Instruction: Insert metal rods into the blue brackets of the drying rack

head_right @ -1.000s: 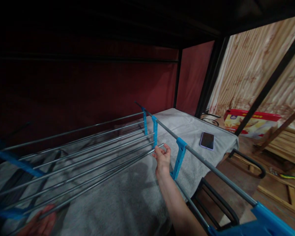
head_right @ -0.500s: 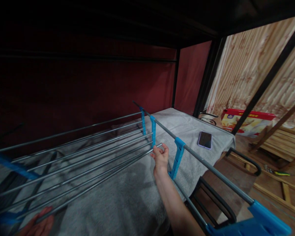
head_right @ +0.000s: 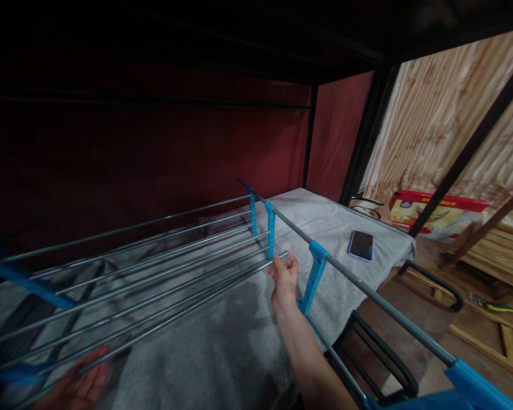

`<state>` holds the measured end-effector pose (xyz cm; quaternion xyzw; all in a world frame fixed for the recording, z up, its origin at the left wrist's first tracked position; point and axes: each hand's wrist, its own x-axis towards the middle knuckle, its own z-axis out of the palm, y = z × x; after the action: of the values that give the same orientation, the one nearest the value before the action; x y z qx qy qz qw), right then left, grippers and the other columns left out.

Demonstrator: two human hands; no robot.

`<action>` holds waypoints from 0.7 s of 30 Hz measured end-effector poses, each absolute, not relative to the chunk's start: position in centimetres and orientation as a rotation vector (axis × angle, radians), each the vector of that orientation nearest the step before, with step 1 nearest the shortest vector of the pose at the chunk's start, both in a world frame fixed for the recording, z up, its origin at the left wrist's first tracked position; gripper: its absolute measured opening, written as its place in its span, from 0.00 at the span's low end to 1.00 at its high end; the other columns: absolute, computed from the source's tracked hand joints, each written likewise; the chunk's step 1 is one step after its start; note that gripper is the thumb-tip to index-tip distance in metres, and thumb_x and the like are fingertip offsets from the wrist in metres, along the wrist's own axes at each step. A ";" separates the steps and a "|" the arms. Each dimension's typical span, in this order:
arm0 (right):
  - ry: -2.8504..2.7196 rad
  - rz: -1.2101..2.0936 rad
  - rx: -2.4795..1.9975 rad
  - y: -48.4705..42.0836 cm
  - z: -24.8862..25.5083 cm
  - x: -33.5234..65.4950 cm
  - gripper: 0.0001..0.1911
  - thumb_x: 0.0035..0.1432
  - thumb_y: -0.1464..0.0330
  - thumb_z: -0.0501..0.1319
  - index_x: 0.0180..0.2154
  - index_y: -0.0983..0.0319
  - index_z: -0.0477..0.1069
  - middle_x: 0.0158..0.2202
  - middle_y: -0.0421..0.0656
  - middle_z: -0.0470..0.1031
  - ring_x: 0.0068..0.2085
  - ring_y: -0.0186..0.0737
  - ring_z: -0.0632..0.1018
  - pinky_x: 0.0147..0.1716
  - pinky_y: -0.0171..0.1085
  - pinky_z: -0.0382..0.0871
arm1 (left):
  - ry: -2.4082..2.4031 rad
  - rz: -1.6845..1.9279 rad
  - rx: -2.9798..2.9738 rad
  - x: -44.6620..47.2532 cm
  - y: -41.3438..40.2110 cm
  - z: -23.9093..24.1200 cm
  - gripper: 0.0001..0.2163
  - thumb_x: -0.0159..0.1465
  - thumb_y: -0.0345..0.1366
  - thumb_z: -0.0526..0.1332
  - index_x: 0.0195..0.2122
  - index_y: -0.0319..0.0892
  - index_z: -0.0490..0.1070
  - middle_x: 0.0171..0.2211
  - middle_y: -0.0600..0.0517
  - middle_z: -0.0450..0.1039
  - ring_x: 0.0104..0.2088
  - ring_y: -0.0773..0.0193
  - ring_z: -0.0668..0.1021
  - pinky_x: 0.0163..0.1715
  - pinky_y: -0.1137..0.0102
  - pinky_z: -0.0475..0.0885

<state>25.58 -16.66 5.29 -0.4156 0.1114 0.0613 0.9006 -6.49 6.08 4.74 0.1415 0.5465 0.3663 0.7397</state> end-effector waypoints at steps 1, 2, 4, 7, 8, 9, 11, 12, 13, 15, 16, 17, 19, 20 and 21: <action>0.234 0.134 -0.865 -16.7 5.1 25.7 0.28 0.40 0.65 0.76 0.41 0.54 0.66 0.29 0.28 0.73 0.29 0.31 0.77 0.28 0.31 0.75 | 1.193 0.830 0.357 -6.1 5.8 5.1 0.27 0.56 0.21 0.58 0.47 0.60 0.82 0.51 0.64 0.83 0.65 0.62 0.73 0.48 0.73 0.82; 0.232 0.150 -0.874 -16.8 4.9 25.7 0.26 0.40 0.66 0.77 0.39 0.56 0.66 0.29 0.29 0.74 0.29 0.30 0.77 0.28 0.31 0.76 | 1.178 0.857 0.398 -5.8 5.4 5.3 0.24 0.56 0.20 0.59 0.46 0.55 0.82 0.49 0.58 0.85 0.61 0.59 0.78 0.45 0.73 0.83; 0.219 0.217 -0.903 -17.1 4.5 25.7 0.22 0.39 0.69 0.76 0.34 0.58 0.67 0.29 0.31 0.76 0.27 0.29 0.76 0.28 0.30 0.76 | 1.122 0.863 0.397 -4.9 4.5 5.8 0.16 0.59 0.20 0.60 0.43 0.44 0.80 0.42 0.49 0.85 0.49 0.58 0.85 0.41 0.71 0.84; 0.209 0.369 -0.957 -17.9 3.8 25.8 0.16 0.42 0.73 0.73 0.31 0.59 0.69 0.30 0.34 0.79 0.25 0.28 0.76 0.29 0.29 0.77 | 0.975 0.925 0.418 -3.9 2.9 6.3 0.09 0.62 0.19 0.62 0.39 0.37 0.77 0.39 0.44 0.84 0.38 0.61 0.86 0.40 0.69 0.84; 0.223 0.428 -0.976 -18.2 3.5 26.1 0.13 0.44 0.75 0.71 0.32 0.60 0.71 0.30 0.34 0.79 0.24 0.27 0.76 0.30 0.28 0.77 | 0.919 0.946 0.441 -3.6 2.4 6.4 0.07 0.63 0.20 0.63 0.38 0.37 0.77 0.39 0.43 0.84 0.37 0.60 0.86 0.41 0.68 0.83; 0.256 0.487 -0.995 -18.4 3.2 26.4 0.11 0.46 0.77 0.68 0.31 0.60 0.72 0.28 0.34 0.78 0.24 0.27 0.76 0.29 0.27 0.77 | 0.886 0.966 0.455 -3.4 2.0 6.4 0.06 0.62 0.20 0.65 0.35 0.37 0.77 0.39 0.42 0.84 0.37 0.60 0.86 0.41 0.67 0.83; 0.302 0.570 -1.032 -18.5 2.6 27.5 0.09 0.48 0.78 0.64 0.31 0.59 0.73 0.28 0.35 0.77 0.25 0.29 0.78 0.30 0.28 0.79 | 0.837 0.994 0.483 -3.0 1.3 6.1 0.05 0.61 0.23 0.69 0.32 0.37 0.75 0.39 0.41 0.84 0.35 0.60 0.85 0.40 0.67 0.82; 0.333 0.596 -1.067 -18.5 2.2 28.0 0.09 0.49 0.78 0.63 0.31 0.59 0.73 0.28 0.36 0.77 0.26 0.30 0.79 0.29 0.29 0.80 | 0.806 0.998 0.504 -2.9 1.1 5.9 0.06 0.60 0.24 0.71 0.32 0.37 0.75 0.39 0.41 0.84 0.35 0.61 0.85 0.40 0.67 0.81; 0.341 0.639 -1.101 -18.4 1.8 28.5 0.09 0.49 0.79 0.62 0.30 0.59 0.74 0.29 0.37 0.77 0.27 0.31 0.80 0.28 0.29 0.80 | 0.776 1.008 0.521 -2.8 0.8 5.7 0.06 0.59 0.26 0.73 0.32 0.37 0.75 0.39 0.40 0.84 0.35 0.61 0.85 0.40 0.67 0.81; 0.342 0.678 -1.133 -18.1 0.9 29.2 0.10 0.50 0.78 0.60 0.30 0.58 0.75 0.30 0.39 0.77 0.28 0.33 0.80 0.27 0.30 0.80 | 0.743 1.013 0.548 -2.6 0.5 5.3 0.09 0.57 0.31 0.76 0.34 0.38 0.76 0.39 0.41 0.84 0.35 0.61 0.84 0.40 0.66 0.80; 0.341 0.696 -1.147 -18.0 0.6 29.3 0.10 0.51 0.78 0.60 0.31 0.58 0.75 0.31 0.40 0.77 0.29 0.33 0.81 0.28 0.31 0.80 | 0.732 1.019 0.565 -2.6 0.3 5.1 0.11 0.56 0.33 0.77 0.35 0.38 0.77 0.40 0.41 0.84 0.35 0.61 0.84 0.41 0.66 0.79; 0.340 0.702 -1.159 -18.0 0.2 29.4 0.11 0.51 0.78 0.59 0.31 0.57 0.76 0.32 0.41 0.77 0.30 0.34 0.81 0.28 0.31 0.81 | 0.724 1.025 0.583 -2.6 0.3 5.0 0.13 0.55 0.35 0.78 0.36 0.39 0.77 0.40 0.41 0.84 0.36 0.61 0.84 0.41 0.66 0.79; 0.318 0.711 -1.182 -17.8 -0.2 29.5 0.12 0.50 0.77 0.59 0.31 0.56 0.76 0.36 0.42 0.78 0.33 0.35 0.82 0.29 0.32 0.81 | 0.717 1.048 0.623 -2.8 0.3 5.0 0.16 0.53 0.39 0.79 0.36 0.39 0.78 0.40 0.42 0.84 0.37 0.60 0.84 0.42 0.66 0.77; 0.306 0.717 -1.196 -17.6 -0.4 29.4 0.12 0.50 0.77 0.59 0.31 0.55 0.76 0.37 0.43 0.78 0.34 0.36 0.82 0.30 0.33 0.81 | 0.716 1.067 0.640 -2.9 0.4 5.1 0.16 0.52 0.40 0.79 0.37 0.40 0.78 0.40 0.42 0.84 0.37 0.60 0.83 0.42 0.66 0.77; 0.292 0.726 -1.209 -17.5 -0.4 29.3 0.13 0.49 0.77 0.59 0.31 0.54 0.76 0.38 0.43 0.78 0.34 0.37 0.82 0.30 0.34 0.82 | 0.717 1.090 0.655 -3.1 0.6 5.2 0.17 0.51 0.40 0.79 0.37 0.40 0.78 0.39 0.43 0.84 0.38 0.60 0.83 0.43 0.66 0.76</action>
<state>29.31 -17.45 -0.36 -0.5535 0.1336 0.3324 0.7519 -3.09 0.60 5.18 0.2990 0.3273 0.4978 0.7454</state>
